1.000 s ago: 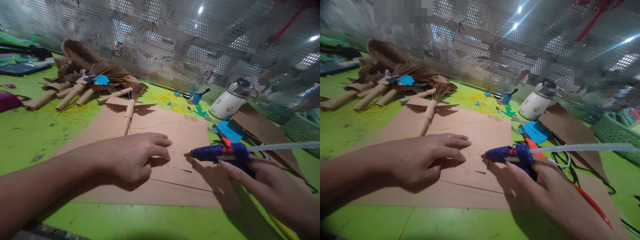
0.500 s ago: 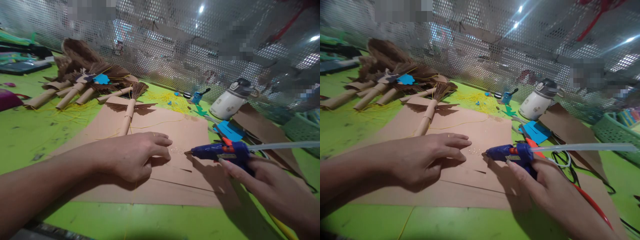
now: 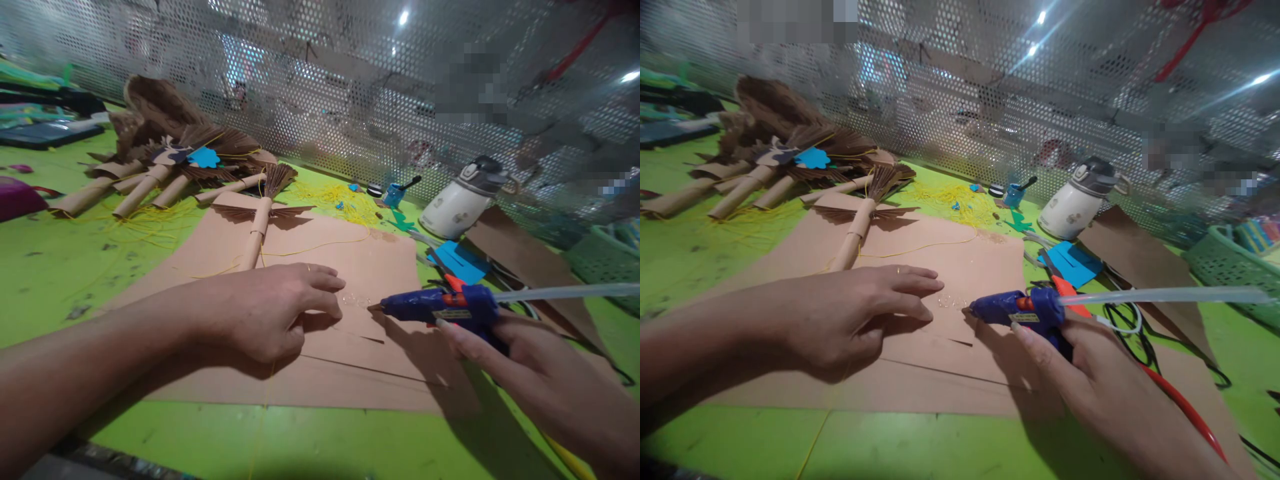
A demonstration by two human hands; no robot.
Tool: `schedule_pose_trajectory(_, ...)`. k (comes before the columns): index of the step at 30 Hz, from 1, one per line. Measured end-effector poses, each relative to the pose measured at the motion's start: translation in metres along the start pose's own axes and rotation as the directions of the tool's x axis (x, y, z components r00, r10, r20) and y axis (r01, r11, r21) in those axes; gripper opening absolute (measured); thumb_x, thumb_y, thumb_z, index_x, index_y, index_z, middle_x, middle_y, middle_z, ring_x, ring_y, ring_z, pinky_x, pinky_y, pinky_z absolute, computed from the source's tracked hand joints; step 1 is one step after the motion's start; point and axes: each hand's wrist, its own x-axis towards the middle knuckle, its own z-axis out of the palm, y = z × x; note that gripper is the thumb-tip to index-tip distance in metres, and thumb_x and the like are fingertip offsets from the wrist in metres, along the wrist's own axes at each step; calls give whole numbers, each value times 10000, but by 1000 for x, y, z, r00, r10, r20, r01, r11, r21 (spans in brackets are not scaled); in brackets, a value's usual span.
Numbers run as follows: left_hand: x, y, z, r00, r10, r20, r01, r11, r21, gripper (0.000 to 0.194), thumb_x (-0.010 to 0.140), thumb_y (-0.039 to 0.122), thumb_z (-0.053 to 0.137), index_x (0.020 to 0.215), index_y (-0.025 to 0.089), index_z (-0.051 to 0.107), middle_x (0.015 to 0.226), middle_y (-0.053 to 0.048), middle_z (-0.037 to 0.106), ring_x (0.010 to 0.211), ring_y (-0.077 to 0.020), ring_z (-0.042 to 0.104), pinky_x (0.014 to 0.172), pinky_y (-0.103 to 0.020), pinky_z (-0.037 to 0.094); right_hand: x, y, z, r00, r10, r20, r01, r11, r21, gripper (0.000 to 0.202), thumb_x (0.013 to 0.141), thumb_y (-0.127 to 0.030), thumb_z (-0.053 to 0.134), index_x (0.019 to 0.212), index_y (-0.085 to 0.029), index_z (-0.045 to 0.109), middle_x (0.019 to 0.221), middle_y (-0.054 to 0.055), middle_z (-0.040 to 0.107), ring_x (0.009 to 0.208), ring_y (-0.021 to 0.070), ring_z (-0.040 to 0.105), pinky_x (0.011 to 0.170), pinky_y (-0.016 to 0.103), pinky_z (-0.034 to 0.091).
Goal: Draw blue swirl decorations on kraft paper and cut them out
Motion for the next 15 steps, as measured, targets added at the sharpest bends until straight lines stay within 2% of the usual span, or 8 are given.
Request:
schedule_pose_trajectory(2,0,0,0,1000,1,5,-1,1000,-3,501,741,-9,547,1145,202,752,1386,-113,662,1351,-361,559,1086,-457,498,-4,-1,1,1000,25,-5,-25,1000,-12,476,824,-571,510,434,-305,448,454,-60,336,386,146,331,426,334,174)
schedule_pose_trajectory(9,0,0,0,1000,3,4,-4,1000,4,504,723,-7,540,1128,215,740,1310,-111,690,1321,-354,570,1059,-452,507,-7,-3,1,997,74,17,-74,997,-3,465,837,-607,485,486,-314,404,475,-63,345,420,157,339,464,341,180)
schedule_pose_trajectory(15,0,1,-2,1000,2,4,-2,1000,3,477,725,-13,537,1101,200,739,1371,-118,661,1335,-356,565,1050,-437,507,-7,2,5,997,-26,-67,18,994,-110,455,896,-509,466,510,-324,311,506,-67,280,412,152,301,450,341,164)
